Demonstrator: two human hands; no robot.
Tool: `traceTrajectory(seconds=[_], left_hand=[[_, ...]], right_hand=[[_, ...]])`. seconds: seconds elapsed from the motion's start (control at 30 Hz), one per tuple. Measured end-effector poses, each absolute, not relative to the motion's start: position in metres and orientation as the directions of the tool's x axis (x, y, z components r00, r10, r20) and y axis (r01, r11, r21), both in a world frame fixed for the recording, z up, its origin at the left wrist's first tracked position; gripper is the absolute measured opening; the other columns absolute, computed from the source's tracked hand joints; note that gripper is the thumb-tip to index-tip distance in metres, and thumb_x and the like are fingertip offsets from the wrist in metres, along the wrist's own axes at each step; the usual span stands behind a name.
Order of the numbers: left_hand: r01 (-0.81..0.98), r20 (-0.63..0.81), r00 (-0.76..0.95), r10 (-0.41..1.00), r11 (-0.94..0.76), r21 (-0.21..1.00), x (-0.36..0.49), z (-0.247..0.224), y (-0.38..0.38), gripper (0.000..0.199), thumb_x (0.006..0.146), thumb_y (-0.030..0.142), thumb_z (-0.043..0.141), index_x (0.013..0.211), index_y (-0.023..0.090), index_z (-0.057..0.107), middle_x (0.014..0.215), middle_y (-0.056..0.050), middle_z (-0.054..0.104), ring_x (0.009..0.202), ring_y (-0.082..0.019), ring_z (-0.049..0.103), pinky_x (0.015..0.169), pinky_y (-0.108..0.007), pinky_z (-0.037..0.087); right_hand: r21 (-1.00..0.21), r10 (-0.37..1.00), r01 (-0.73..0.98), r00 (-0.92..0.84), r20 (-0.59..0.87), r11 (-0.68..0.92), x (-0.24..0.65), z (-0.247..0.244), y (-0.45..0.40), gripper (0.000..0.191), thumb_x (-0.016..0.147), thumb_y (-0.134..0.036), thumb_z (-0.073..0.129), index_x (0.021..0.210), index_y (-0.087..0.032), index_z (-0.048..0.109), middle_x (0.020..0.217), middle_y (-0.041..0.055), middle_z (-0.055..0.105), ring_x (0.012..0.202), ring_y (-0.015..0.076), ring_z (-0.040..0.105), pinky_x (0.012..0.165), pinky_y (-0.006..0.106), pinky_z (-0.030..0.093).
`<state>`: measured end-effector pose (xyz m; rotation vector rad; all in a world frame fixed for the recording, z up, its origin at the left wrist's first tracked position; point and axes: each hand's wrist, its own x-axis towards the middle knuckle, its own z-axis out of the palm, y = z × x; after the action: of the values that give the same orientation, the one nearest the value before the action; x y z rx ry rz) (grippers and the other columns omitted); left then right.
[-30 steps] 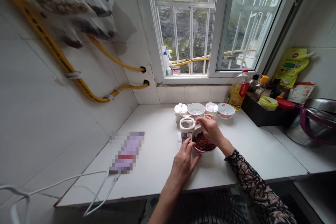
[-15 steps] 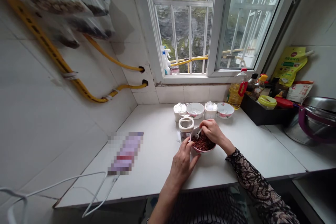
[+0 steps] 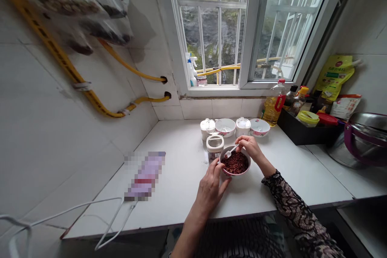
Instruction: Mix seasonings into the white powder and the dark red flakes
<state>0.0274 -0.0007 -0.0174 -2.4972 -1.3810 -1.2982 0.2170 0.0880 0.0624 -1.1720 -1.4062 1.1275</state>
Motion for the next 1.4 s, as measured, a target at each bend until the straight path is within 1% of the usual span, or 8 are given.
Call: traceTrajectory(seconds=[0.47, 0.63, 0.73, 0.87, 0.93, 1.1, 1.3, 1.4], left_hand=[[0.698, 0.676, 0.264, 0.688, -0.62, 0.358, 0.028, -0.016, -0.001, 0.044, 0.083, 0.016, 0.063, 0.122, 0.024, 0.044, 0.133, -0.013, 0.055, 0.119, -0.027, 0.061, 0.085, -0.037, 0.06], [0.699, 0.681, 0.267, 0.682, -0.624, 0.35, 0.028, -0.017, 0.0, 0.043, 0.084, 0.017, 0.062, 0.122, 0.023, 0.043, 0.133, -0.014, 0.054, 0.119, -0.027, 0.061, 0.085, -0.037, 0.06], [0.701, 0.682, 0.265, 0.682, -0.621, 0.349, 0.028, -0.019, 0.0, 0.043, 0.084, 0.017, 0.062, 0.123, 0.023, 0.043, 0.133, -0.014, 0.054, 0.118, -0.027, 0.061, 0.085, -0.037, 0.059], [0.7, 0.683, 0.259, 0.683, -0.62, 0.354, 0.028, -0.021, 0.001, 0.042, 0.085, 0.018, 0.062, 0.123, 0.022, 0.044, 0.133, -0.015, 0.054, 0.118, -0.028, 0.061, 0.085, -0.038, 0.06], [0.697, 0.682, 0.257, 0.685, -0.62, 0.36, 0.028, -0.02, 0.001, 0.042, 0.085, 0.018, 0.062, 0.122, 0.022, 0.044, 0.133, -0.014, 0.054, 0.118, -0.028, 0.061, 0.085, -0.038, 0.059], [0.695, 0.679, 0.261, 0.686, -0.622, 0.361, 0.029, -0.016, -0.001, 0.043, 0.084, 0.017, 0.062, 0.123, 0.023, 0.043, 0.134, -0.014, 0.054, 0.119, -0.027, 0.061, 0.086, -0.037, 0.059], [0.697, 0.67, 0.259, 0.695, -0.615, 0.369, 0.028, -0.017, -0.001, 0.043, 0.085, 0.017, 0.061, 0.124, 0.023, 0.043, 0.134, -0.014, 0.054, 0.119, -0.027, 0.061, 0.086, -0.037, 0.059], [0.697, 0.666, 0.269, 0.696, -0.618, 0.364, 0.027, -0.018, -0.001, 0.043, 0.086, 0.018, 0.061, 0.124, 0.022, 0.043, 0.134, -0.015, 0.053, 0.12, -0.027, 0.06, 0.087, -0.038, 0.059]], right_hand=[[-0.994, 0.994, 0.013, -0.013, 0.108, 0.108, 0.221, 0.062, 0.094, 0.014, 0.059, -0.025, 0.052, 0.063, -0.018, 0.062, 0.047, -0.0003, 0.062, 0.049, 0.0156, 0.057, 0.061, 0.03, 0.048], [-0.947, 0.945, 0.068, 0.079, 0.318, 0.313, 0.211, 0.063, 0.095, 0.015, 0.076, -0.03, 0.051, 0.079, -0.019, 0.061, 0.059, 0.0009, 0.067, 0.062, 0.0187, 0.063, 0.072, 0.033, 0.05], [-0.799, 0.828, 0.283, 0.031, 0.56, 0.53, 0.197, 0.065, 0.089, 0.018, 0.089, -0.03, 0.046, 0.089, -0.02, 0.061, 0.073, 0.0043, 0.071, 0.076, 0.0213, 0.066, 0.081, 0.036, 0.048], [-0.419, 0.621, 0.52, -0.31, 0.72, 0.745, 0.186, 0.067, 0.081, 0.02, 0.093, -0.019, 0.043, 0.087, -0.021, 0.062, 0.082, 0.0062, 0.073, 0.082, 0.0218, 0.064, 0.095, 0.041, 0.04], [-0.367, 0.591, 0.535, -0.338, 0.732, 0.761, 0.19, 0.068, 0.079, 0.021, 0.093, -0.017, 0.042, 0.088, -0.021, 0.062, 0.08, 0.0047, 0.073, 0.078, 0.0207, 0.064, 0.096, 0.041, 0.039], [-0.511, 0.706, 0.589, -0.15, 0.692, 0.626, 0.215, 0.066, 0.08, 0.019, 0.086, -0.016, 0.044, 0.082, -0.022, 0.061, 0.063, 0.0017, 0.067, 0.081, 0.0232, 0.062, 0.084, 0.036, 0.044], [-0.432, 0.788, 0.696, -0.325, 0.523, 0.574, 0.211, 0.056, 0.08, 0.019, 0.079, -0.013, 0.046, 0.074, -0.021, 0.061, 0.071, 0.0026, 0.07, 0.073, 0.0193, 0.063, 0.1, 0.04, 0.038], [-0.554, 0.842, 0.643, -0.312, 0.44, 0.528, 0.205, 0.054, 0.081, 0.019, 0.078, -0.013, 0.045, 0.071, -0.02, 0.061, 0.063, 0.0007, 0.069, 0.067, 0.0175, 0.063, 0.097, 0.038, 0.041]])
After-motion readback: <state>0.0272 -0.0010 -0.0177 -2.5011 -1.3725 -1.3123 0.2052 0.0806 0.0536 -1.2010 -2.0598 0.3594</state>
